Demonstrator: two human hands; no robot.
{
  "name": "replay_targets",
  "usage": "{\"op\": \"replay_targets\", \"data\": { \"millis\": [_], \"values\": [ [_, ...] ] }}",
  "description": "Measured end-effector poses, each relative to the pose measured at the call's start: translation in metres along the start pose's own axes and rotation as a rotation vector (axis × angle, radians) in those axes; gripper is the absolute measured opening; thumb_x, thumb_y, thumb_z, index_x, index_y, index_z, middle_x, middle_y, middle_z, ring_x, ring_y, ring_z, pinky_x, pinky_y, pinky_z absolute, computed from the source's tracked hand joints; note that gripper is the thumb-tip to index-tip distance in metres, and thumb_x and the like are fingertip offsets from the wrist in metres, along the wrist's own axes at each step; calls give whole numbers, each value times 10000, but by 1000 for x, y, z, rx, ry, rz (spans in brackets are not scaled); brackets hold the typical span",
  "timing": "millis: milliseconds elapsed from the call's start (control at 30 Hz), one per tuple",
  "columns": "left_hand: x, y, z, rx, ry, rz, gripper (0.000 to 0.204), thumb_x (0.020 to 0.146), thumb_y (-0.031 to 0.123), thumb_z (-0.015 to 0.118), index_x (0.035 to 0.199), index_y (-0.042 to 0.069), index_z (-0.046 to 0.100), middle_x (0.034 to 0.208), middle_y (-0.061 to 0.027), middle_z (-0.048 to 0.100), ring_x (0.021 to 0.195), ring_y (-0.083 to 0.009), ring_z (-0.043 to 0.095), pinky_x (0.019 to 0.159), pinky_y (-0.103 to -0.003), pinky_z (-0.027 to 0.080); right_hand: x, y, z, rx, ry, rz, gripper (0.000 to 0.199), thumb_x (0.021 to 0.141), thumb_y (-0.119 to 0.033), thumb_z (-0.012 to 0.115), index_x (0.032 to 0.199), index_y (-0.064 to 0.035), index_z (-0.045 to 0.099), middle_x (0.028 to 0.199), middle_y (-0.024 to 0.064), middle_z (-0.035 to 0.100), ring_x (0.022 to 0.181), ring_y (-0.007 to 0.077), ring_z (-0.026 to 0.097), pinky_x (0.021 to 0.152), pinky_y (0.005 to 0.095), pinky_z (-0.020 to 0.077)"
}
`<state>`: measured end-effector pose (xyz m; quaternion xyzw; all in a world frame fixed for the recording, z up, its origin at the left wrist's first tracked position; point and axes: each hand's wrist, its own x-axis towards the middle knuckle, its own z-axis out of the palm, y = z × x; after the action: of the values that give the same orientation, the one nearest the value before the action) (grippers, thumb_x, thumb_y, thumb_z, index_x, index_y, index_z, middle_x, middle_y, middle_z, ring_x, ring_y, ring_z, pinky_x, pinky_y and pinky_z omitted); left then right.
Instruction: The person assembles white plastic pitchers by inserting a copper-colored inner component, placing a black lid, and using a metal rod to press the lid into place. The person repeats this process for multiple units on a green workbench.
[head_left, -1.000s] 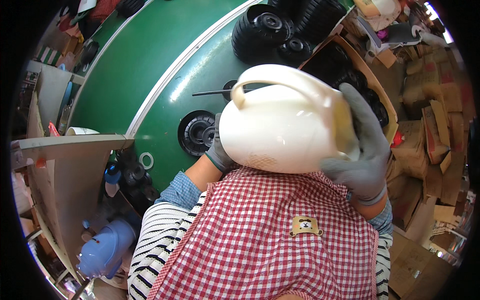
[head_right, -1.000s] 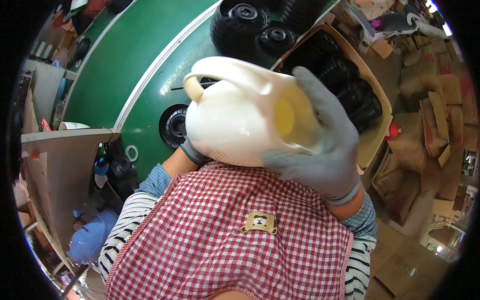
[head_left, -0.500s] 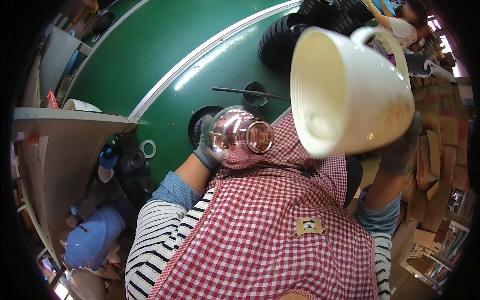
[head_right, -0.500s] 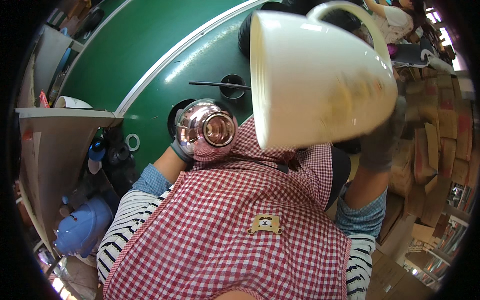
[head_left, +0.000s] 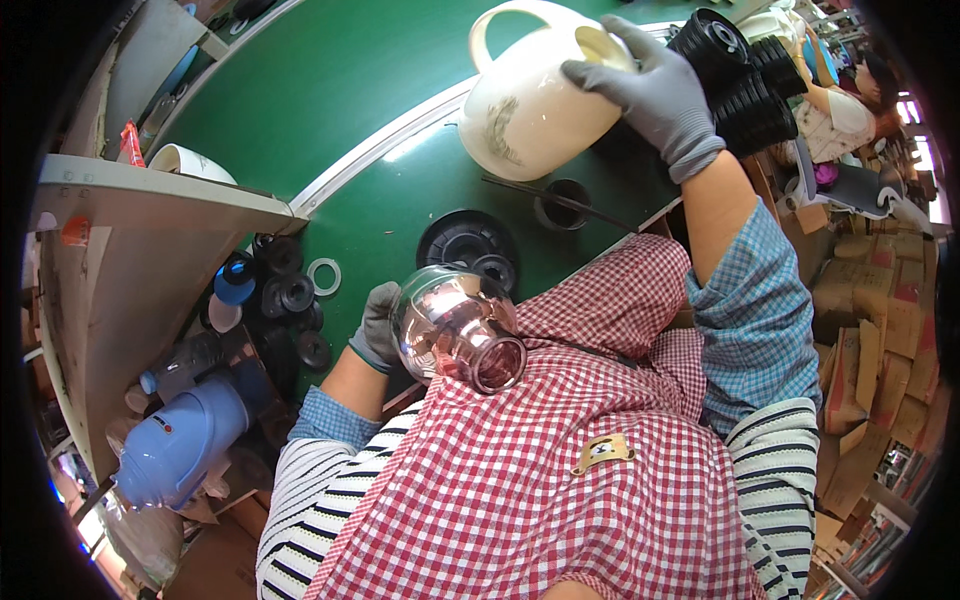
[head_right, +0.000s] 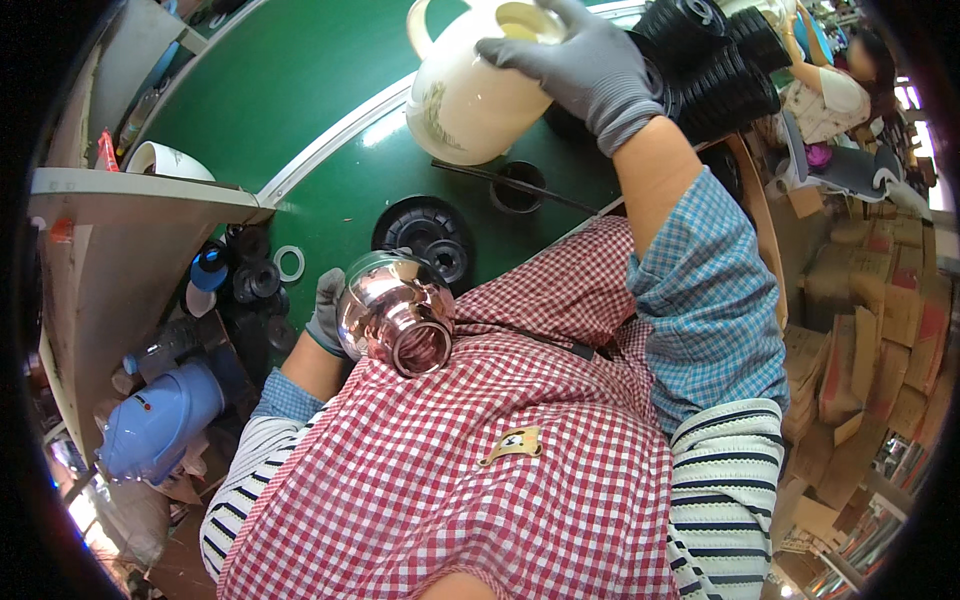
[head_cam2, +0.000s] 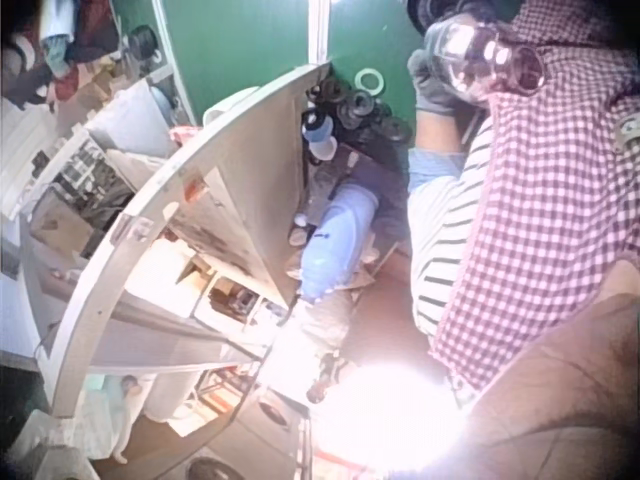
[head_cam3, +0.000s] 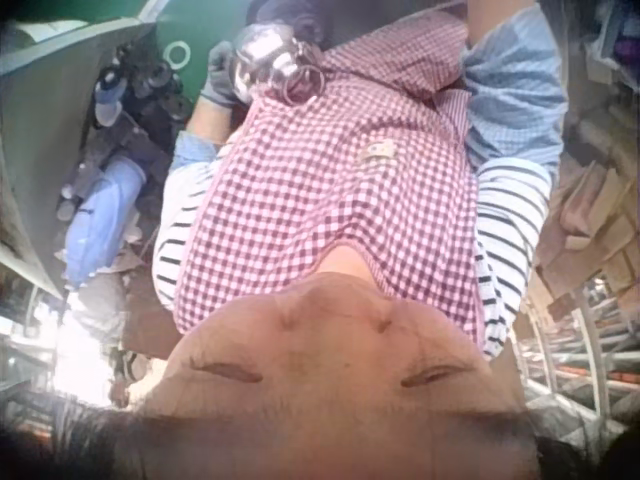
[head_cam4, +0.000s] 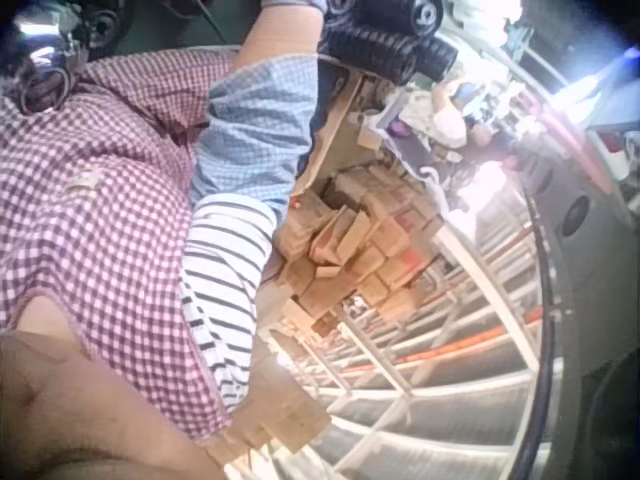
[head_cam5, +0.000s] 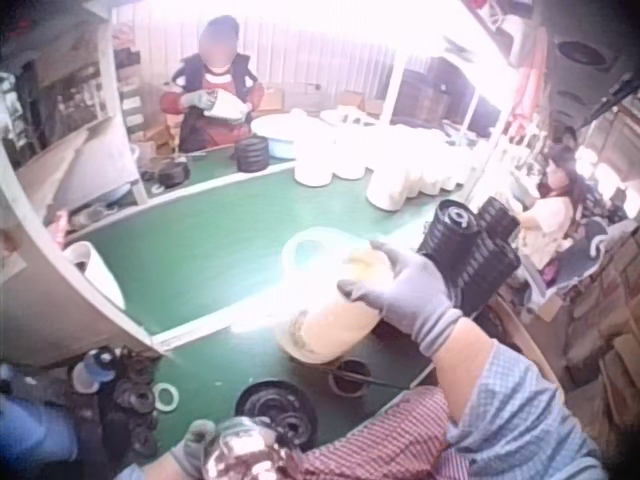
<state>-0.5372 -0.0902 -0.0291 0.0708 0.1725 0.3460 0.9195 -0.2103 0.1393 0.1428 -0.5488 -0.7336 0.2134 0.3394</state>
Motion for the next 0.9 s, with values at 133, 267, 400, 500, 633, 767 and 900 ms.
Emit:
{"op": "replay_targets", "data": {
  "millis": [133,267,400,500,633,767,900],
  "values": [
    [1,6,7,75,-89,-5,1278,663,780,774,1555,-12,316,1555,-231,423,1414,-372,457,1200,-511,345,26,-6,-24,679,31,112,425,891,-139,780,1234,73,645,1152,93,702,1050,146,655,962,290,503],
    [10,9,8,63,-56,-58,1214,643,642,866,1532,-12,360,1513,-235,471,1383,-379,491,1182,-527,377,30,-13,-11,590,162,88,491,901,-168,780,1285,85,609,1175,89,700,1074,158,655,967,298,514],
    [16,9,7,-66,15,57,1160,673,605,864,1520,-14,369,1505,-239,475,1364,-395,503,1162,-557,404,32,-16,55,-261,89,-40,1008,713,-632,801,1457,-25,494,1375,251,575,1283,384,567,1074,415,462],
    [17,11,9,-5,1,220,1158,693,655,825,1527,-1,361,1522,-234,455,1367,-384,502,1151,-544,428,41,-20,73,-451,-147,90,984,771,-630,735,1540,-113,401,1505,216,458,1346,364,512,1120,432,416],
    [19,17,14,46,75,334,1141,699,678,813,1512,4,379,1503,-234,471,1363,-394,502,1145,-552,433,16,-22,61,-657,221,-514,474,868,-489,738,1164,-120,722,1032,112,717,913,265,707,766,364,571],
    [27,29,14,84,85,404,1075,716,665,797,1501,44,407,1515,-234,456,1368,-416,488,1147,-568,423,-37,-3,90,-711,-478,-170,379,958,-478,576,908,-141,742,980,62,712,917,255,702,774,409,553],
    [32,34,5,82,103,459,1029,748,610,771,1548,109,364,1569,-188,412,1419,-404,428,1187,-588,350,-26,37,141,-806,-822,253,292,912,-412,609,1016,-196,774,1101,62,735,1046,273,704,847,428,558]
  ]
}}
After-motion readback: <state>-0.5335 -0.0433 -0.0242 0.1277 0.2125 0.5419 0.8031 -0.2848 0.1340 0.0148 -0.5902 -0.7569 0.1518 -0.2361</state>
